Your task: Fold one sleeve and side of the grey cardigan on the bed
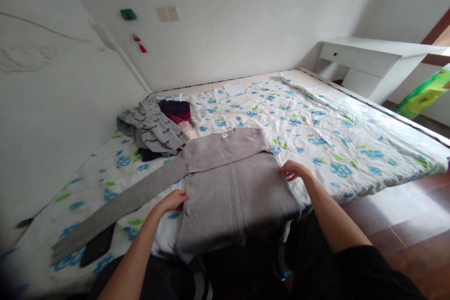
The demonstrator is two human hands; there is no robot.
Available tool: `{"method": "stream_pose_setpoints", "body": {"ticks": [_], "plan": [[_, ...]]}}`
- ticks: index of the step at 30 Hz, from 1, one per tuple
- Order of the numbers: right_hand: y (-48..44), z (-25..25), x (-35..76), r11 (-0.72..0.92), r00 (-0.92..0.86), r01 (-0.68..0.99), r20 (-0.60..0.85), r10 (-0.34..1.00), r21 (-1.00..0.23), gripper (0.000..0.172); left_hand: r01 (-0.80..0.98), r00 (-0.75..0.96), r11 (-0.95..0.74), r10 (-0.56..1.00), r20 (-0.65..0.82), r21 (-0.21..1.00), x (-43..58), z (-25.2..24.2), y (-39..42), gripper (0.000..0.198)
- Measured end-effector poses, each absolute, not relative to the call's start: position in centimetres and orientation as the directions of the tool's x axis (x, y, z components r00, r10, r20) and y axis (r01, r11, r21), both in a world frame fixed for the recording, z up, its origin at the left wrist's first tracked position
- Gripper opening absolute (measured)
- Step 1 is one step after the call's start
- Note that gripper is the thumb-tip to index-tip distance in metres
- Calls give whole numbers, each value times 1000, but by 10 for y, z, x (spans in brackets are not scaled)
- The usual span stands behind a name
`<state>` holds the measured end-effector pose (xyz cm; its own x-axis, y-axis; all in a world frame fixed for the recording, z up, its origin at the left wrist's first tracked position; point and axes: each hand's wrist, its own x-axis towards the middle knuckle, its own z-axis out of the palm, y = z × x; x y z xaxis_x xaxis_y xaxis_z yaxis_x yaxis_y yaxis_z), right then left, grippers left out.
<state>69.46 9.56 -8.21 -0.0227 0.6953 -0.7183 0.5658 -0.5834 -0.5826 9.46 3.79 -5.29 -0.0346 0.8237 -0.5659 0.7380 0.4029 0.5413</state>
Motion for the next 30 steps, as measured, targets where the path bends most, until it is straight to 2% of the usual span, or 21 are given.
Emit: {"method": "stream_pose_setpoints", "body": {"ticks": [3, 6, 11, 14, 18, 20, 23, 26, 30], "plan": [[66, -73, 704, -630, -200, 538, -811, 550, -560, 37, 643, -84, 466, 832, -548, 609, 101, -50, 8, 46], [44, -65, 701, -598, -248, 625, -855, 456, -501, 42, 496, -60, 526, 815, -577, 691, 102, -48, -21, 49], [25, -60, 710, -532, -171, 716, -852, 494, -453, 37, 374, 86, 546, 784, -615, 749, 93, -53, -52, 59], [17, -64, 727, -574, -134, 674, -840, 525, -466, 33, 467, 34, 554, 767, -640, 689, 88, -61, -57, 54], [16, -71, 732, -557, 1, 750, -841, 541, -357, 36, 636, -19, 562, 696, -717, 528, 86, -66, -54, 55], [21, -72, 729, -541, 17, 764, -828, 561, -351, 35, 708, -35, 526, 693, -720, 472, 84, -62, -47, 52], [32, -74, 728, -550, -13, 697, -775, 632, -460, 29, 835, -97, 406, 774, -626, 372, 79, -51, -27, 38], [46, -78, 731, -559, 60, 658, -705, 707, -505, 26, 919, -97, 241, 905, -414, 313, 80, -39, -1, 21], [68, -86, 725, -536, 127, 672, -633, 763, -511, 25, 959, 7, 58, 973, -229, 278, 97, -30, 38, 33]]}}
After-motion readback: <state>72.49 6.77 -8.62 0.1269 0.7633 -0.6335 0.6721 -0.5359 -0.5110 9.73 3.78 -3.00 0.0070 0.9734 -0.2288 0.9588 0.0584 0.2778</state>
